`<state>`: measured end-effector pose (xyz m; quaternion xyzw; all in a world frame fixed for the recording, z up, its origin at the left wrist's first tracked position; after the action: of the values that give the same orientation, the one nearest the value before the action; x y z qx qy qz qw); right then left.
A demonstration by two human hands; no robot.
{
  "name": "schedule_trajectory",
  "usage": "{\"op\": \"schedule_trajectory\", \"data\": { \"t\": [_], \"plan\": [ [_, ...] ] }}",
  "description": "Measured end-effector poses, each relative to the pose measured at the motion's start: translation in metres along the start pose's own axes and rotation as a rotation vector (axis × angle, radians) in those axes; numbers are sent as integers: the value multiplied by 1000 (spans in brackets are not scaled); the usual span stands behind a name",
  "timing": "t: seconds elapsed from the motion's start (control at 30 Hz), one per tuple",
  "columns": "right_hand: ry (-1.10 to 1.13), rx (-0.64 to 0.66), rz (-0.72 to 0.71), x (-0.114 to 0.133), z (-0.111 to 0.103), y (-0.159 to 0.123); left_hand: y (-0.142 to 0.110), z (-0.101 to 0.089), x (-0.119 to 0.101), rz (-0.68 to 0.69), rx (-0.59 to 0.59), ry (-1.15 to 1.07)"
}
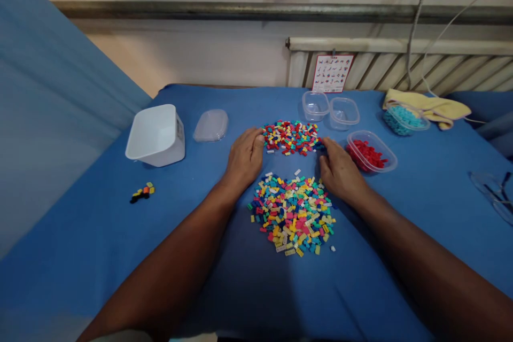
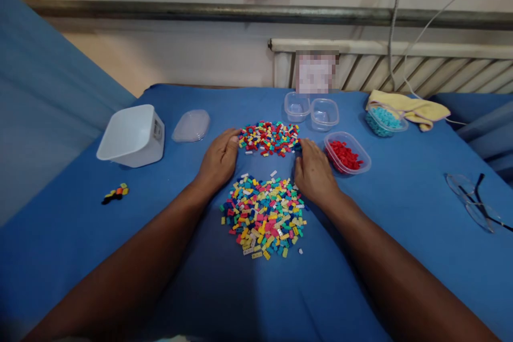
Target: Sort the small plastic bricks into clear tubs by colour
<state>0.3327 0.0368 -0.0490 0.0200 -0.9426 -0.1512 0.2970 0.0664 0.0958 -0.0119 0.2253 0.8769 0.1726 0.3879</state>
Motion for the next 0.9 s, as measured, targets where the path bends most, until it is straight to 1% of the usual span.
{"op": "schedule_trajectory", "data": {
  "t": [0.1, 0.17, 0.23, 0.3, 0.33, 0.47, 0.6, 0.67, 0.77, 0.9],
  "plan": [
    [21, 97, -107, 9, 8, -2, 0, 17, 7, -30, 157, 60],
    [83, 120, -194, 18, 5, -5, 0, 23, 3, 16, 204, 30],
    [107, 97, -226, 22, -1, -6, 1, 22, -2, 65, 176, 4],
    [55, 84, -200, 21, -2, -1, 1, 20, -4, 91, 143, 11],
    [11, 98, -181, 21, 1, 4, 1, 21, -4, 96, 143, 18],
    [-124, 220, -145, 27, 32, 34, 2, 22, -3, 101, 137, -8],
    [-208, 259, -96, 37, 61, 69, 1, 16, -4, 88, 80, -76],
    [-218, 269, -115, 46, 70, 79, 0, 14, -5, 75, 66, -96],
    [-220, 319, -226, 64, 79, 78, 0, 13, -7, 78, 61, -115],
    [-219, 446, -366, 80, 79, 55, 1, 15, -7, 87, 81, -116]
  ]
}}
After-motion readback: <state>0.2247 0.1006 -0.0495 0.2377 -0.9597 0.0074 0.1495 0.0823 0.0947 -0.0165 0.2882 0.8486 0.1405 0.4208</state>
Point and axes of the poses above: each hand's wrist, its own y-axis towards the middle knuckle, its own z-axis out of the palm, x = y × z, the point moved 9 cm from there along y, towards the middle knuckle, and after that the axes turned 7 degrees about z, right-handed, at the moved point
